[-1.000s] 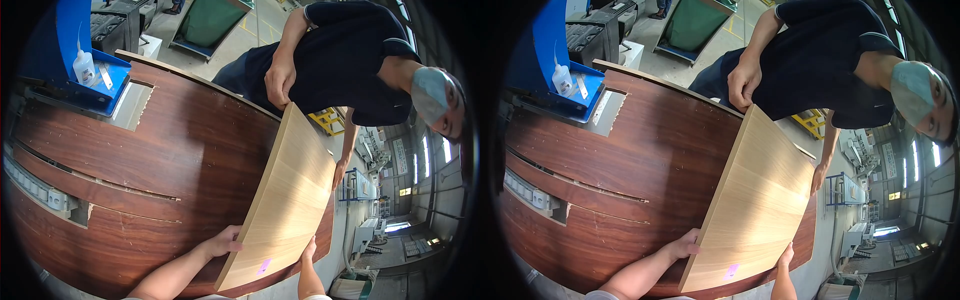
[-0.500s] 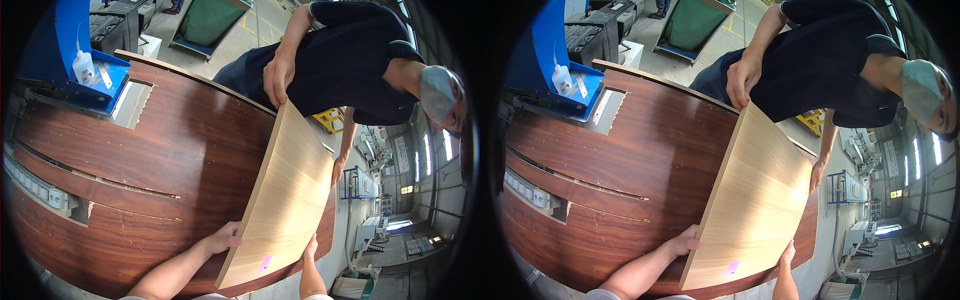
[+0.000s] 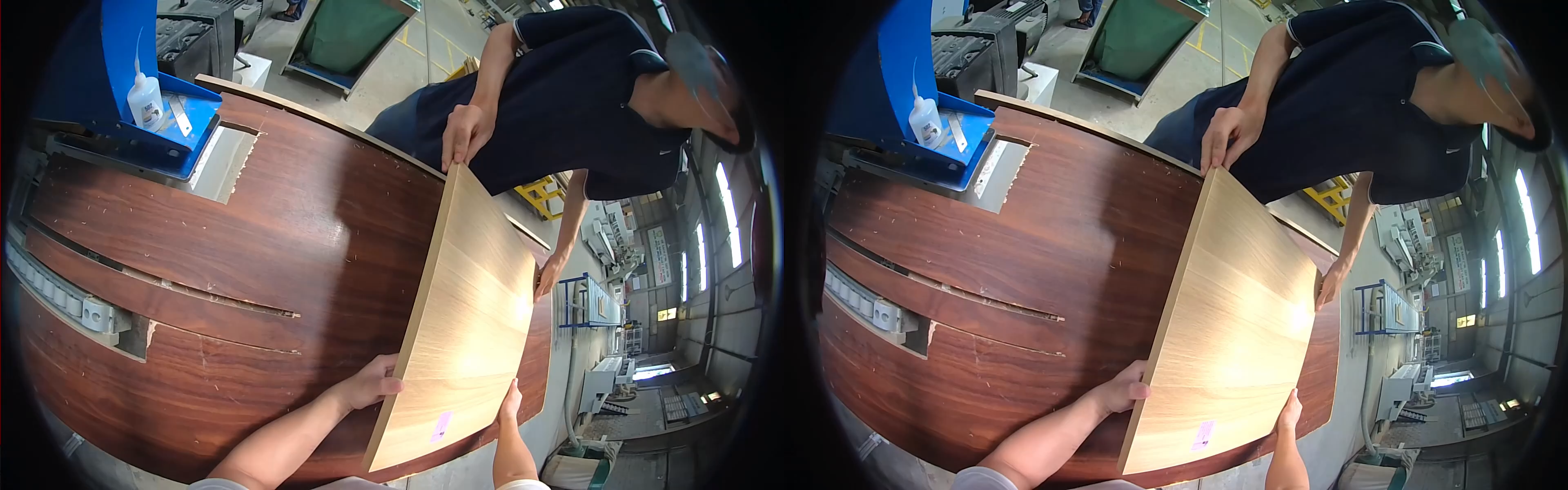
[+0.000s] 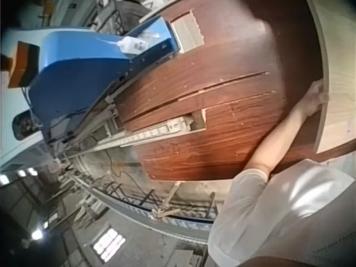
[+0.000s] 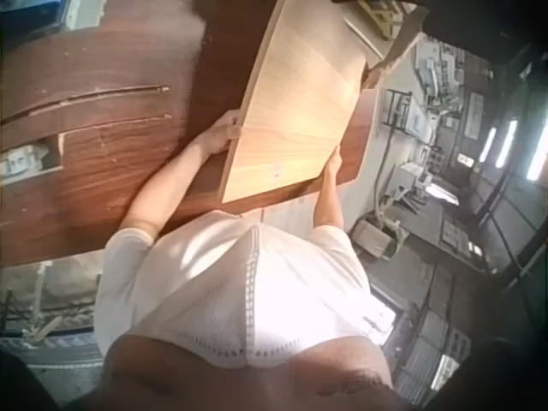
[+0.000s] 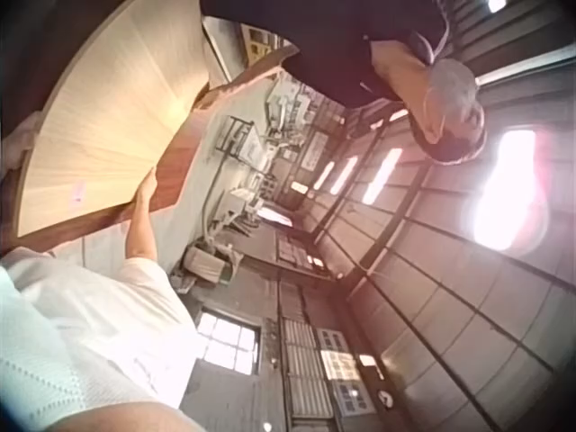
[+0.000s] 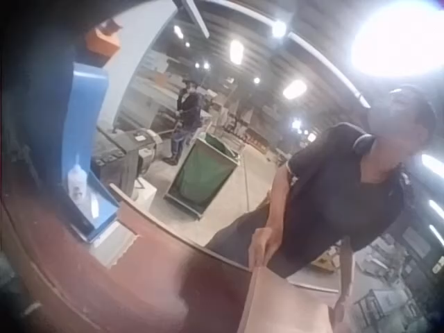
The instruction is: Processing wooden panels through an edge-banding machine and stacking them onto a cart.
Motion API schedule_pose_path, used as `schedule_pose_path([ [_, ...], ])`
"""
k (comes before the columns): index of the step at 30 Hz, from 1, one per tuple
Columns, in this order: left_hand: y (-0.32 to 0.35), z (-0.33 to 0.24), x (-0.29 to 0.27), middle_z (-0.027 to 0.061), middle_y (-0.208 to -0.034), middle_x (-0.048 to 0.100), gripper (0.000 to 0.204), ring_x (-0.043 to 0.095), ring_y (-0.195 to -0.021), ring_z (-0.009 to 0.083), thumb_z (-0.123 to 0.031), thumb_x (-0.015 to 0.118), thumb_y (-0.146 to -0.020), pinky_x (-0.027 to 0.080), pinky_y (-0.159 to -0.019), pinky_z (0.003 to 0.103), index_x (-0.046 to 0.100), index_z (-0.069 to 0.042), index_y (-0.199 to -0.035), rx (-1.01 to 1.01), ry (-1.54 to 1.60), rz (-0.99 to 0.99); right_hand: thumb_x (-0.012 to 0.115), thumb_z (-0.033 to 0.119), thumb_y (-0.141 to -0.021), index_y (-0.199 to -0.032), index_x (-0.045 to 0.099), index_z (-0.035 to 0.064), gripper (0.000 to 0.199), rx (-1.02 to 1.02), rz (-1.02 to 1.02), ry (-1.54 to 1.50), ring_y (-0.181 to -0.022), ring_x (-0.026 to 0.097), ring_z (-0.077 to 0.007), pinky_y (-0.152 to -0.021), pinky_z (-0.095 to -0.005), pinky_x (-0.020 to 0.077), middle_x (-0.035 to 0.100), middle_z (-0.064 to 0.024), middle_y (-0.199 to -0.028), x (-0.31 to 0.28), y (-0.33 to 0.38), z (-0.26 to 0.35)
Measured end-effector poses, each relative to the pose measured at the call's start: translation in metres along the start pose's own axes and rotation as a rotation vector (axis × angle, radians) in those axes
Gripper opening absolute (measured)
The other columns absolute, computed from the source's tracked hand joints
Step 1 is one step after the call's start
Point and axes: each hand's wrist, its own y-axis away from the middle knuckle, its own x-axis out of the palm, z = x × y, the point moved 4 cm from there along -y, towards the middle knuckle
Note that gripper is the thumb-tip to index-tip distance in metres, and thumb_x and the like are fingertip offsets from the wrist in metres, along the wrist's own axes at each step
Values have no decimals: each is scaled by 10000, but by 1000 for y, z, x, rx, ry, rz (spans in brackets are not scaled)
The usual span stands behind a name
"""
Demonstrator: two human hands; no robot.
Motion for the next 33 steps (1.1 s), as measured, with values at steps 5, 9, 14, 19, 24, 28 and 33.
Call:
schedule_pose_path([
  [5,-1,-3,-1,130,-1253,534,783,503,-1145,189,-399,722,-754,403,-963,324,425,46,-1326,15,26,-34,404,393,-997,-1111,616,-82,532,-14,49,16,-916,608,-195,-825,-308,461,664,-127,-1041,5,2,7],
  [9,-2,-7,-4,132,-1248,539,717,509,-1135,189,-340,691,-776,405,-960,322,431,44,-1323,81,-64,-49,396,377,-1003,-1095,624,-83,522,-33,38,146,-906,605,-190,-813,-313,461,670,-129,-1018,1,1,8],
  [14,0,-10,-9,130,-1234,545,639,512,-1125,184,-270,654,-791,420,-948,336,445,31,-1314,123,17,-93,401,363,-1003,-1050,640,-85,510,-74,66,141,-845,603,-179,-768,-321,466,678,-120,-941,9,7,18],
  [19,-1,-18,-9,130,-1219,550,650,526,-1113,194,-282,649,-760,440,-936,348,451,28,-1296,161,0,-181,412,367,-1000,-988,655,-90,518,-135,65,189,-781,597,-173,-730,-323,467,681,-105,-878,9,7,24],
  [24,-2,-20,-13,129,-1215,547,652,527,-1108,192,-272,637,-761,435,-945,350,443,21,-1310,183,-40,-160,429,375,-995,-943,664,-90,524,-158,60,216,-743,590,-160,-699,-321,465,681,-95,-833,6,6,22],
  [28,10,-28,-11,127,-1157,575,673,567,-1049,199,-292,643,-721,467,-906,346,461,30,-1283,184,-101,-194,448,372,-990,-887,660,-91,520,-127,-31,102,-712,581,-140,-662,-308,461,675,-92,-795,2,34,30],
  [33,26,-35,15,109,-1101,616,542,597,-987,180,-208,618,-772,466,-893,304,499,53,-1231,154,-291,-146,470,368,-984,-791,638,-82,518,-267,-110,-74,-648,552,-110,-600,-286,448,654,-52,-728,-40,54,24],
])
